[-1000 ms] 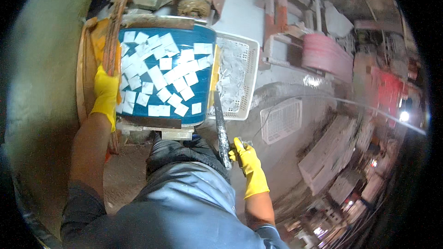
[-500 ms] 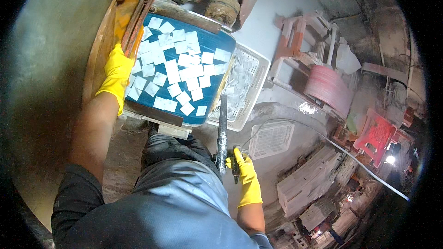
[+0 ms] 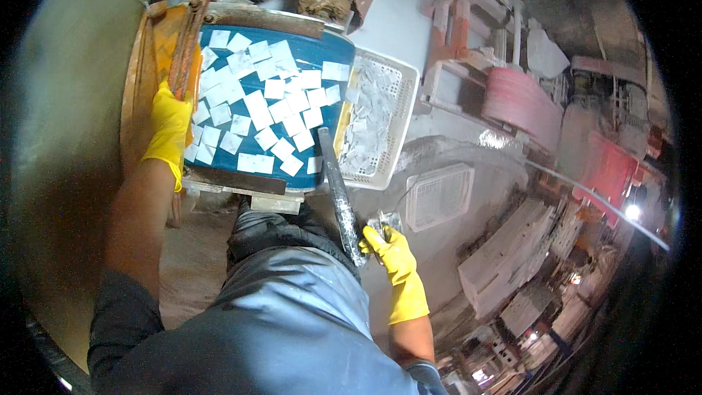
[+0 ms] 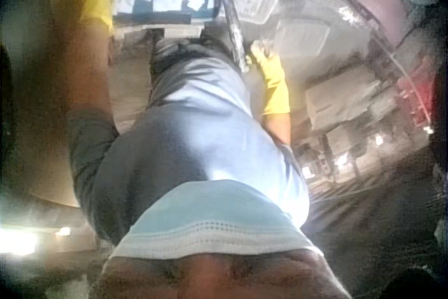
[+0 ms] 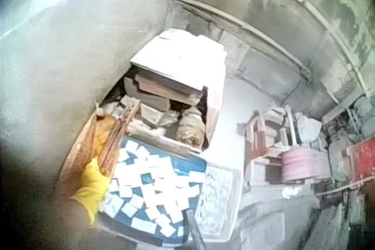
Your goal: The person operates a conveyor belt machine, placing small white rectangular tiles onto the moving belt and using a metal tool to arrange them. The person repeatedly moves between the conveyor and a nearby bin to retrieve more tiles.
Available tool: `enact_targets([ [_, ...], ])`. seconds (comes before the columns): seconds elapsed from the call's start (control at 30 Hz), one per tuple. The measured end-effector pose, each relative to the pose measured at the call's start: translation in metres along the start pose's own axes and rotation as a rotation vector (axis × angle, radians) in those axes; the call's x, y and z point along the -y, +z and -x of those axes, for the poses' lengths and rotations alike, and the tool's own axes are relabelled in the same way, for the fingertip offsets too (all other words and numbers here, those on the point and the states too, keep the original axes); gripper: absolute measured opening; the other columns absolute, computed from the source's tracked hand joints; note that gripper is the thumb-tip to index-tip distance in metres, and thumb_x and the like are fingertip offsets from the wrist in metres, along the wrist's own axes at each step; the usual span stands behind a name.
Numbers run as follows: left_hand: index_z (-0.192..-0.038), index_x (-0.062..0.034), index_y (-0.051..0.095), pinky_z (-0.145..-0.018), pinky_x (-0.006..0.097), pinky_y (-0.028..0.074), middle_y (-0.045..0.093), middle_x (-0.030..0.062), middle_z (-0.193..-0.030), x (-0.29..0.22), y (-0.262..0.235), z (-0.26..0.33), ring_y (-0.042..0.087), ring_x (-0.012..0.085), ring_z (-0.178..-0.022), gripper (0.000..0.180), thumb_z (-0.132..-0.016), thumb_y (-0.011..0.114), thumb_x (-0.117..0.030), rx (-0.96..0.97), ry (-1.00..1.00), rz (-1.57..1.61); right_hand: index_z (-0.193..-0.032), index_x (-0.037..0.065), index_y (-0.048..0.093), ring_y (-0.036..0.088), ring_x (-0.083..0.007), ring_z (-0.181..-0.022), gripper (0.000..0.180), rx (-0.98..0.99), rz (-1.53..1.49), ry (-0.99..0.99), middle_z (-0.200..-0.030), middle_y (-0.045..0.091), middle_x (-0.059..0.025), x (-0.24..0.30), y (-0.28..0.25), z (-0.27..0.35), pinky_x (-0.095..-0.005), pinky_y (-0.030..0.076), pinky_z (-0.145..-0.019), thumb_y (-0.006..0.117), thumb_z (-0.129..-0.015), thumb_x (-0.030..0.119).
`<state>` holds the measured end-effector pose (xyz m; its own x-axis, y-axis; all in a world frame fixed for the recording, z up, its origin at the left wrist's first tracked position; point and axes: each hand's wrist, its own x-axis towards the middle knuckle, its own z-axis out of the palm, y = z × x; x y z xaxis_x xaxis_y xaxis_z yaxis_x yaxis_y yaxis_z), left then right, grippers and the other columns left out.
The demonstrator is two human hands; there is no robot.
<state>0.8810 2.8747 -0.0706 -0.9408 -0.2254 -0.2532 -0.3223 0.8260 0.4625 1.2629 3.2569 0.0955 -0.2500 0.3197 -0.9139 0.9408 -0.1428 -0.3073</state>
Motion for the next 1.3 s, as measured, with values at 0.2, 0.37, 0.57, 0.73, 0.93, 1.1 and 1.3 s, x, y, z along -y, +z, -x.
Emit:
enact_targets([
  [0.2, -0.137, -0.0072, 0.063, -0.092, 0.05, 0.059, 0.075, 0.0219, -0.12, 0.029, 0.018, -0.016, 0.073, 0.0419, -0.111, 0.062, -0.086, 0.078, -0.038, -0.069, 0.115, -0.16, -0.121, -0.007, 0.071, 0.072, -0.016, -0.085, 0.059, -0.07, 0.188, -0.043, -0.096, 0.078, -0.0123, 0.055, 0.016, 0.036, -0.0307, 0.055, -0.08, 0.082, -0.094, 0.044],
  [0.37, -0.139, -0.0059, 0.061, -0.094, 0.049, 0.057, 0.074, 0.0227, -0.123, 0.007, -0.001, -0.008, 0.073, 0.0412, -0.113, 0.062, -0.087, 0.079, -0.034, 0.008, 0.015, -0.16, -0.123, -0.005, 0.073, 0.076, -0.0212, -0.088, 0.075, -0.066, 0.186, 0.051, -0.095, 0.079, -0.0158, 0.045, 0.018, 0.028, -0.0351, 0.057, -0.084, 0.081, -0.088, 0.061],
  [0.57, -0.134, -0.0036, 0.062, -0.092, 0.049, 0.057, 0.075, 0.0242, -0.119, 0.008, 0.0, -0.007, 0.073, 0.0424, -0.111, 0.061, -0.086, 0.082, -0.037, -0.03, 0.065, -0.143, -0.125, 0.0, 0.074, 0.077, -0.0293, -0.097, 0.079, -0.092, 0.327, 0.039, -0.101, 0.079, -0.019, 0.028, 0.017, 0.023, -0.0395, 0.057, -0.089, 0.076, -0.087, 0.07],
  [0.73, -0.133, -0.0032, 0.062, -0.091, 0.048, 0.057, 0.075, 0.0238, -0.119, 0.007, -0.002, -0.006, 0.073, 0.0418, -0.11, 0.059, -0.086, 0.081, -0.035, -0.028, 0.051, -0.126, -0.125, -0.001, 0.074, 0.077, -0.0327, -0.101, 0.081, -0.078, 0.323, 0.071, -0.103, 0.079, -0.0204, 0.029, 0.017, 0.027, -0.0414, 0.056, -0.092, 0.075, -0.087, 0.071],
  [0.93, -0.131, -0.0026, 0.063, -0.092, 0.048, 0.056, 0.075, 0.0241, -0.119, 0.01, -0.001, -0.008, 0.073, 0.0424, -0.111, 0.059, -0.085, 0.081, -0.035, -0.033, 0.07, -0.126, -0.125, -0.001, 0.073, 0.077, -0.0327, -0.101, 0.081, -0.092, 0.345, 0.076, -0.101, 0.079, -0.02, 0.034, 0.02, 0.033, -0.0412, 0.056, -0.092, 0.075, -0.087, 0.07],
  [1.1, -0.131, -0.0018, 0.062, -0.093, 0.049, 0.057, 0.074, 0.0256, -0.119, 0.006, -0.006, -0.006, 0.073, 0.0431, -0.111, 0.061, -0.085, 0.081, -0.037, -0.027, 0.076, -0.132, -0.124, -0.001, 0.074, 0.077, -0.0321, -0.102, 0.08, -0.077, 0.352, 0.055, -0.102, 0.079, -0.0199, 0.031, 0.021, 0.033, -0.0408, 0.056, -0.092, 0.075, -0.088, 0.07],
  [1.3, -0.131, -0.0016, 0.063, -0.091, 0.049, 0.057, 0.075, 0.0253, -0.117, 0.01, -0.005, -0.008, 0.073, 0.0437, -0.109, 0.06, -0.085, 0.081, -0.037, -0.046, 0.08, -0.138, -0.124, -0.001, 0.074, 0.076, -0.0326, -0.103, 0.079, -0.065, 0.347, 0.046, -0.102, 0.079, -0.021, 0.035, 0.025, 0.037, -0.0409, 0.056, -0.092, 0.075, -0.088, 0.069],
])
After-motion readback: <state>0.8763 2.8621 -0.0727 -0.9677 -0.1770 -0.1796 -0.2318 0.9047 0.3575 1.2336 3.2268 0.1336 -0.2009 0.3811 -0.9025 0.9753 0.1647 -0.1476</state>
